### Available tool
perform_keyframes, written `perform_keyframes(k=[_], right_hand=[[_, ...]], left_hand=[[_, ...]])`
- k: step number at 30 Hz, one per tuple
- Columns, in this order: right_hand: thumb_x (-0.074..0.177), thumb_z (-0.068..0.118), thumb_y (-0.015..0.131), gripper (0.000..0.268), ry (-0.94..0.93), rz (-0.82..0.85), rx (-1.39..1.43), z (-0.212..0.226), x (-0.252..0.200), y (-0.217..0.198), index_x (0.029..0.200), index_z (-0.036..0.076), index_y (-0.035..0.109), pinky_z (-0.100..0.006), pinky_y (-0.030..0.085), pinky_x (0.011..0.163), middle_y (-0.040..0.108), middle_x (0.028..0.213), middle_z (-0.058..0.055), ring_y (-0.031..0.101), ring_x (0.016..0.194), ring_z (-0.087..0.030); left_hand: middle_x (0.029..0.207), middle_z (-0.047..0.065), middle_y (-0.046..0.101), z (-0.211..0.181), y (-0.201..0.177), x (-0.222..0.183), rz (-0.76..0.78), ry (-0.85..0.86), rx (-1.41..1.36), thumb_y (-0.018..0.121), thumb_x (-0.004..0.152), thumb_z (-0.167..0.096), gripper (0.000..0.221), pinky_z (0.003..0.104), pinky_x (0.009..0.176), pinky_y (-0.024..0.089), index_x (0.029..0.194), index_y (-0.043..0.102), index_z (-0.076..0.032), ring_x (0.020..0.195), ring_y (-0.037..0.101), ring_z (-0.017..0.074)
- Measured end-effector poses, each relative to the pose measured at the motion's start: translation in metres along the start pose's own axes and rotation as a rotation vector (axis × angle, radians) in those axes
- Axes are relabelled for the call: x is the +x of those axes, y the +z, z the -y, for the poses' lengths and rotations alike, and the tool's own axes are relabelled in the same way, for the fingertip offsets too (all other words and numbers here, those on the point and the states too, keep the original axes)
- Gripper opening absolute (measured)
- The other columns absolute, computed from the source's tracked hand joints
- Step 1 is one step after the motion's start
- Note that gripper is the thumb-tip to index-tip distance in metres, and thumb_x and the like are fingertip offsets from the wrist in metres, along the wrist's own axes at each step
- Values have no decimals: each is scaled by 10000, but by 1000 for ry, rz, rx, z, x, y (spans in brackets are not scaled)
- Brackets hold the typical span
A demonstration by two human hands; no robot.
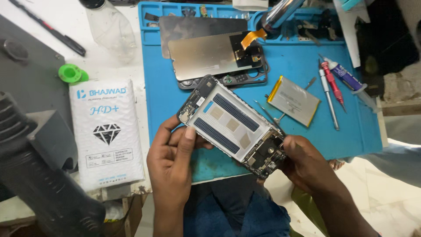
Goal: The person disassembles a smartphone, removes the motherboard, and then reassembles the device. They use tweezers to disconnect internal components and carefully align the phone's casing before placing it on the workbench.
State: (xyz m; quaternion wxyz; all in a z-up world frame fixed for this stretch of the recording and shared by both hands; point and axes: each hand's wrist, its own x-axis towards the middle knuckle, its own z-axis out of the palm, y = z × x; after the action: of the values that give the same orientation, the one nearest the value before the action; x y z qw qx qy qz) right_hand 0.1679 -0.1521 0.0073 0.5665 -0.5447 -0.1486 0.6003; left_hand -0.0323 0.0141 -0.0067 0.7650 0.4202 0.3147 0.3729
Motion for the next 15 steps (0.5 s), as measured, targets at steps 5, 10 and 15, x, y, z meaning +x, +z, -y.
perform_keyframes(k=[5, 10, 15], right_hand=[[898, 322, 725, 641, -110, -135, -221, -5, -10, 25, 1335, -124, 580, -412, 543, 954, 722, 1174, -212, 681, 1096, -249], [866, 325, 703, 522, 6, -270, -604, -10, -23, 48, 1255, -24, 719, -316, 559, 824, 773, 1011, -156, 736, 948, -173], [908, 323, 754, 544, -146, -276, -837, -12, -32, 67, 1352, 15, 696, -278, 536, 603, 756, 861, -110, 664, 698, -147]], left_hand=[[954, 77, 665, 7, -5, 0, -11, -10, -235, 529, 1103, -173, 389, 308, 868, 606, 1392, 496, 85, 856, 637, 99], [925, 49, 656, 12, -11, 7, -33, -33, -347, 536, 1128, -246, 423, 210, 648, 480, 1444, 496, 33, 719, 562, 50], [1097, 105, 681, -1, -6, 11, -68, 26, -251, 506, 1117, -279, 521, 212, 627, 465, 1560, 393, -29, 819, 598, 80]])
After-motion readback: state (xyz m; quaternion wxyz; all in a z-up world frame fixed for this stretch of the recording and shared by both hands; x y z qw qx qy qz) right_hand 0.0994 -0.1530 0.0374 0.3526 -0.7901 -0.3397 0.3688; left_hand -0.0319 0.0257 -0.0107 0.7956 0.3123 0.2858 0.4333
